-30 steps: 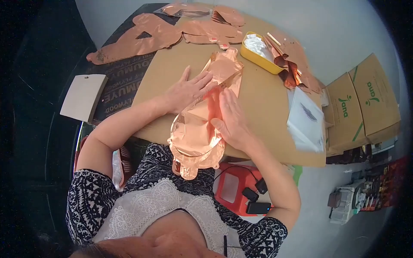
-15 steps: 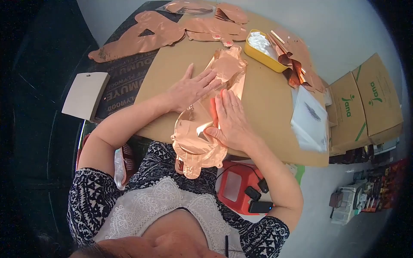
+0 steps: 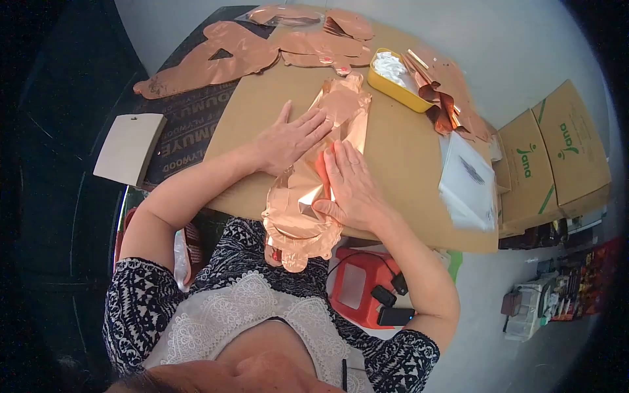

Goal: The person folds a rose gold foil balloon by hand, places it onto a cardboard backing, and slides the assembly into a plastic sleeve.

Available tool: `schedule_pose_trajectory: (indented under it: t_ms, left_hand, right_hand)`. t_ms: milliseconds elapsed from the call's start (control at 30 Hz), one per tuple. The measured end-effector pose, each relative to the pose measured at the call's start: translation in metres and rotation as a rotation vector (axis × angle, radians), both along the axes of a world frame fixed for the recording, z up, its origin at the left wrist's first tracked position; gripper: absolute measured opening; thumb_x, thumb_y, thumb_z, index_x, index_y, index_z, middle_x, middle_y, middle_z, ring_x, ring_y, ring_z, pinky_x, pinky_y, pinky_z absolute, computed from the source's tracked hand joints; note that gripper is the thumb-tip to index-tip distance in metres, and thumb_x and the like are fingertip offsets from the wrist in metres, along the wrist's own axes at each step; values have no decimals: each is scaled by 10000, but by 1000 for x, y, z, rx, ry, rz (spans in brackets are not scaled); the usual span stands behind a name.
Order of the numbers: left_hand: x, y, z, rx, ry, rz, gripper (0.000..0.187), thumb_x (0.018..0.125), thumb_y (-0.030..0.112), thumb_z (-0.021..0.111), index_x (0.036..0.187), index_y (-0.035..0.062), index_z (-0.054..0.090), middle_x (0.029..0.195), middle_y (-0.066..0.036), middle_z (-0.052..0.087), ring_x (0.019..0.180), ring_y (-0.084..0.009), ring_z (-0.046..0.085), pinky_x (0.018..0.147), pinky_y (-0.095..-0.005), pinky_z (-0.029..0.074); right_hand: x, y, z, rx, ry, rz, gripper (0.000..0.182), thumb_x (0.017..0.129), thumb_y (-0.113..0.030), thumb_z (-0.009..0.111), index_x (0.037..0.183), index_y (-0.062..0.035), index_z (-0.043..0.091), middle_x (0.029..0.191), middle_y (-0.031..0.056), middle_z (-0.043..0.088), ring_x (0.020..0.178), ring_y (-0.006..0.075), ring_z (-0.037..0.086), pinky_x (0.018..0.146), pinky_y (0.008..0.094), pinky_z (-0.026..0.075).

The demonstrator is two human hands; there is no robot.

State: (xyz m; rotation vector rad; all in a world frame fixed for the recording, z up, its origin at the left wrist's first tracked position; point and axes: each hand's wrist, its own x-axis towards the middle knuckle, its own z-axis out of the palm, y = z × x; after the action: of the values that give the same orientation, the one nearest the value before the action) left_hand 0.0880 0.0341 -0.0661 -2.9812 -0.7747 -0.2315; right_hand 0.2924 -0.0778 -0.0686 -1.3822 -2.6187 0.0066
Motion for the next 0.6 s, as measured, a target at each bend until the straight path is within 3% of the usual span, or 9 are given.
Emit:
schedule_pose_trajectory:
  t_ms: [133, 333, 433, 600]
  left_hand:
    - [0, -2, 7, -24, 45, 16, 788, 803, 192, 534, 1477, 32, 158, 1528, -182, 183, 1435, -293, 141, 1086, -639, 123]
    - [1, 7, -10, 7, -69, -9, 605, 953, 358, 303, 1453, 27, 221, 1511, -166, 234, 1425, -278, 168, 1091, -636, 101]
    - [1, 15, -13, -132, -35, 4, 656, 952, 395, 289, 1483, 42, 135, 1552, -129, 143, 1445, -252, 91, 1110, -610, 48]
    - [-3, 15, 8, -499, -171, -9, 665, 960, 394, 284, 1486, 39, 87, 1556, -122, 131, 1445, -248, 82, 1121, -585, -2]
  right_hand:
    - [0, 0, -2, 4, -14, -7, 1036, 829, -742, 320, 1412, 106, 196, 1458, 343, 171, 1370, 481, 153, 1134, 501, 140]
    - [-4, -3, 4, -3, -47, -31, 1060, 811, -746, 368, 1425, 95, 168, 1462, 341, 161, 1371, 479, 152, 1135, 498, 139]
    - [-4, -3, 3, 3, -7, -31, 1060, 805, -745, 391, 1428, 84, 174, 1458, 343, 169, 1367, 482, 160, 1133, 500, 143]
    - [-8, -4, 13, -32, -28, -37, 1006, 805, -735, 416, 1432, 28, 231, 1448, 340, 196, 1360, 487, 173, 1128, 505, 154]
